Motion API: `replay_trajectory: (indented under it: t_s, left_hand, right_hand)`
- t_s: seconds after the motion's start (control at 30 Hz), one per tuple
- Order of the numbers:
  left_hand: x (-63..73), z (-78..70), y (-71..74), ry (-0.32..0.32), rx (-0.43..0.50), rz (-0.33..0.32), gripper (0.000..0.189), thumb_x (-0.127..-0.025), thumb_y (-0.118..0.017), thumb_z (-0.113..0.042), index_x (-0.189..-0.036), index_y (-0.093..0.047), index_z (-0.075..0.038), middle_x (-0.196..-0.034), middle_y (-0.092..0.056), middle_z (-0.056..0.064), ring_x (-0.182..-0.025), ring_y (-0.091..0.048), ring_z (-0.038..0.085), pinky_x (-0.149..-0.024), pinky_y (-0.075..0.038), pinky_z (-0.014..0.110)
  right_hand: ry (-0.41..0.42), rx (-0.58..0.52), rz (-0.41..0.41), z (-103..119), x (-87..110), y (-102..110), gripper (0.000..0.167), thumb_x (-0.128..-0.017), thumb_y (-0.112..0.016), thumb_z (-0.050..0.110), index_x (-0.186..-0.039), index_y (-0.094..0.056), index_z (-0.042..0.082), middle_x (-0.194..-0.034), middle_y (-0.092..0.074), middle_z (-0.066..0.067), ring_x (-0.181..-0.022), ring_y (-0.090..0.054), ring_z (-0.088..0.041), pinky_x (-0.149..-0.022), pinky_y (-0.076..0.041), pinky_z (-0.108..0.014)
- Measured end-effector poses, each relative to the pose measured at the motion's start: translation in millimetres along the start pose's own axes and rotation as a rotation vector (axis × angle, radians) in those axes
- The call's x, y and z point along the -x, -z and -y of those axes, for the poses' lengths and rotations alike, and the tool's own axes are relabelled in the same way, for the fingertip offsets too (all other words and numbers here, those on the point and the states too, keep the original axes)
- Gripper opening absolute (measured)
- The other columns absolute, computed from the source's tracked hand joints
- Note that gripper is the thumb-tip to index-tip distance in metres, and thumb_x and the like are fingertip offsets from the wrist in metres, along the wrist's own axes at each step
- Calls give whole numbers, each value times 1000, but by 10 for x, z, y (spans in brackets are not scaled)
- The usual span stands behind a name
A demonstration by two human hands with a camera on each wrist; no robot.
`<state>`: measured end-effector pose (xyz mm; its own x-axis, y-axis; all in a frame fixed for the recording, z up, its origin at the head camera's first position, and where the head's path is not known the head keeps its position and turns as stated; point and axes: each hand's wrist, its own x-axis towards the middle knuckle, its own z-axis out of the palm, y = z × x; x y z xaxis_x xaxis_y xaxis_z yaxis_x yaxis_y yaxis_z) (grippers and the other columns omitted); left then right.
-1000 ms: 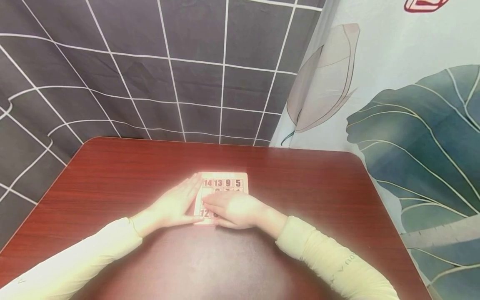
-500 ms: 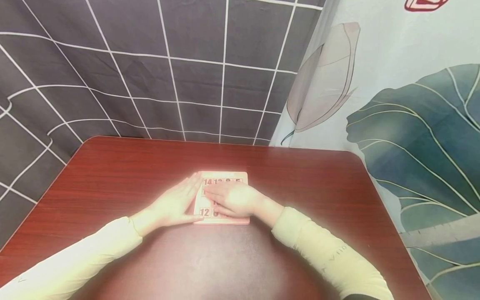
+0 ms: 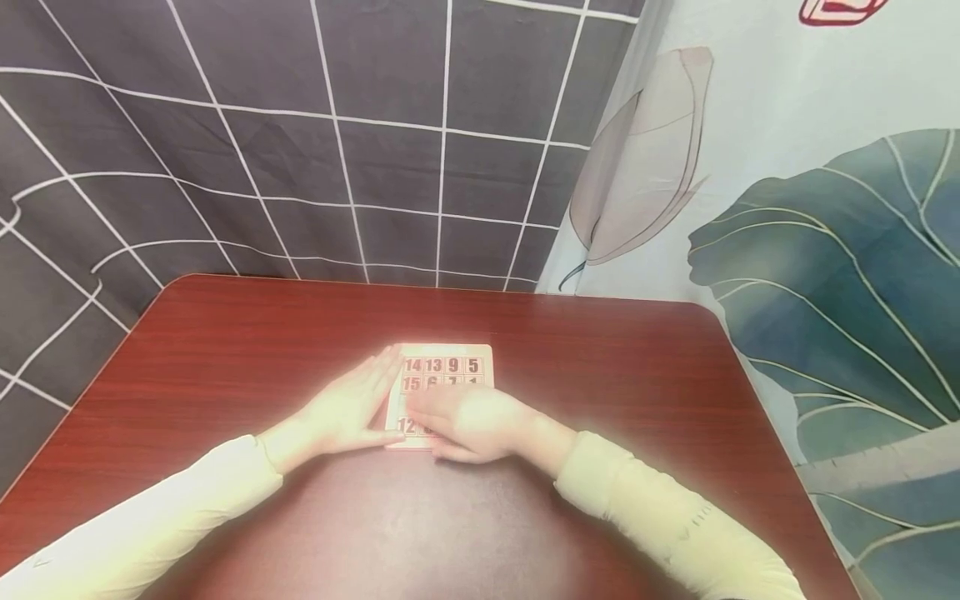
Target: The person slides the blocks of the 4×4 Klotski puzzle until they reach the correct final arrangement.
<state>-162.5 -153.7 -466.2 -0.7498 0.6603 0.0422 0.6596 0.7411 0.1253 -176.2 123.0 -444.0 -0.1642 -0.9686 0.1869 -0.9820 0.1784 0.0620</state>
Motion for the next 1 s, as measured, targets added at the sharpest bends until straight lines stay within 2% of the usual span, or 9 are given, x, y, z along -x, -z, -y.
replay_trajectory:
  t_s: [0.27,0.67,1.0]
  left_hand:
    - [-4,6,-17,10,9,15,115,-94,-62,-71,-164,-24,11,-174,-20,28,-164,-23,39,-134,-28,49]
    - [5,8,-20,-8,2,-15,112,-93,-66,-67,-162,-28,13,-171,-28,31,-161,-29,42,-131,-33,52]
    - [1,5,21,-15,-7,17,114,-93,-66,-68,-162,-26,14,-172,-24,32,-162,-27,42,-133,-31,50]
  right_hand:
    - [67,45,19,109,47,-26,66,-102,-65,46,-151,-57,3,-153,-63,-7,-143,-60,-21,-122,-47,-37]
    - [5,59,34,-28,-1,-37,61,-102,-67,40,-149,-60,3,-150,-65,-8,-142,-62,-21,-121,-48,-36]
    - [-23,80,26,-63,-18,-12,60,-102,-67,41,-147,-61,3,-147,-68,-8,-139,-63,-24,-119,-50,-38]
